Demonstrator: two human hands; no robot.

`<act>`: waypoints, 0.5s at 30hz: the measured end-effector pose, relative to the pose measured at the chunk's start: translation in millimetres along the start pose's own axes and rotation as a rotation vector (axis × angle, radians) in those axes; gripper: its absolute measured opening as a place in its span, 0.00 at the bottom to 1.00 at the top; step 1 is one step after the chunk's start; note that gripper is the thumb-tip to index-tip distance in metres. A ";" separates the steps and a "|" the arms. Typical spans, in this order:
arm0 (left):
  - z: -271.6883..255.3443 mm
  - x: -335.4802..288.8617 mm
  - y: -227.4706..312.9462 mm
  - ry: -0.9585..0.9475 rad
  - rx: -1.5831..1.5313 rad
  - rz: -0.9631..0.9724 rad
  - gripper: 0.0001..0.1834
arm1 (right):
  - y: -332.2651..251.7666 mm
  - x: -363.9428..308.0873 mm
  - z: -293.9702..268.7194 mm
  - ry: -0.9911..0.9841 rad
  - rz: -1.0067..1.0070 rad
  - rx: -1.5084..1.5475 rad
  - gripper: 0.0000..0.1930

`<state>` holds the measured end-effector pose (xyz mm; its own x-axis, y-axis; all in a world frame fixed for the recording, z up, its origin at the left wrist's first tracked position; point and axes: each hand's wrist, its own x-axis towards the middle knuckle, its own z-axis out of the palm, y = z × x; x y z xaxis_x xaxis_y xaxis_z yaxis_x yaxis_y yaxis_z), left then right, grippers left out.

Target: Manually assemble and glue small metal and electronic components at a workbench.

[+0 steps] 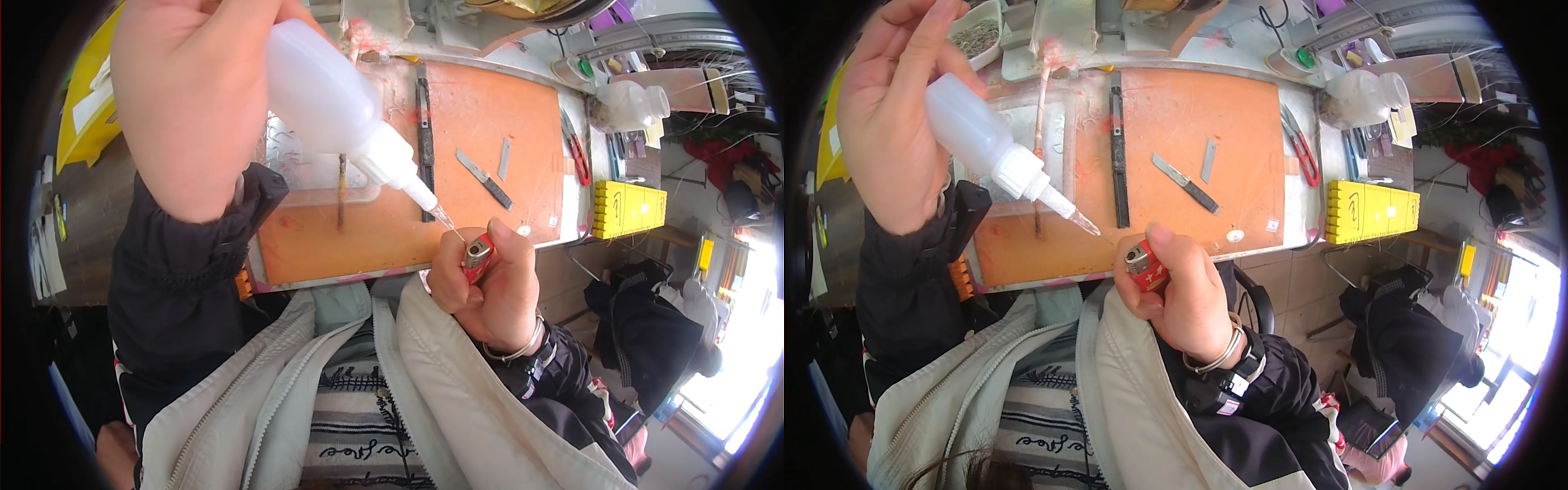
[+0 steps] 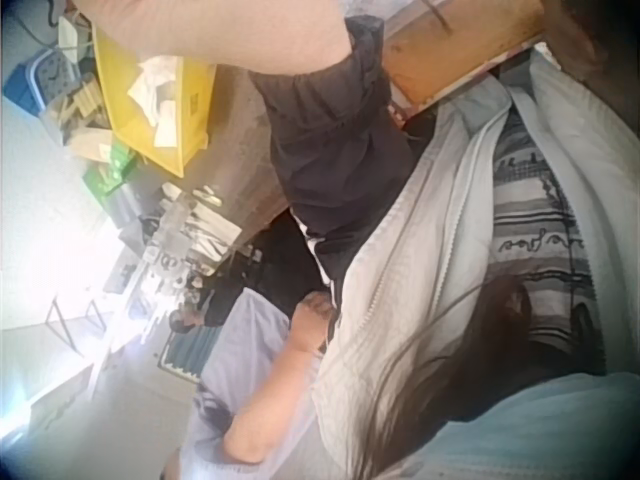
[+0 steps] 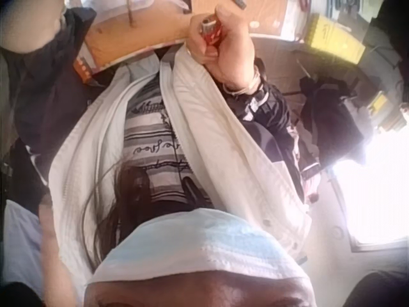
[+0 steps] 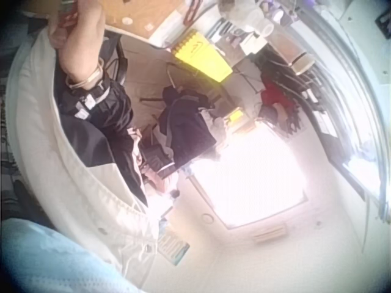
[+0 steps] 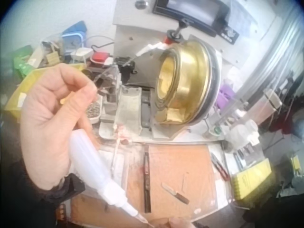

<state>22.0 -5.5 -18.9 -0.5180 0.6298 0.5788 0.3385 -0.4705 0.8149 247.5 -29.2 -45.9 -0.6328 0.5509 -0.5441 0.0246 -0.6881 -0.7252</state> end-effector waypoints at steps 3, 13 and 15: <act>-0.1 -0.4 8.1 0.026 0.040 -0.065 0.01 | -4.5 1.6 4.5 -0.009 0.037 -0.070 0.30; -3.9 0.6 3.2 -0.004 -0.047 -0.051 0.02 | -3.3 5.1 7.8 -0.016 0.041 -0.051 0.29; -2.4 0.1 1.9 -0.006 -0.045 -0.052 0.02 | -2.5 5.2 6.8 -0.007 0.039 -0.052 0.29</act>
<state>20.7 -7.8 -17.3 -0.5290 0.6575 0.5364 0.2756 -0.4648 0.8415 238.9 -27.9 -44.0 -0.6356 0.5210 -0.5697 0.0895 -0.6833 -0.7247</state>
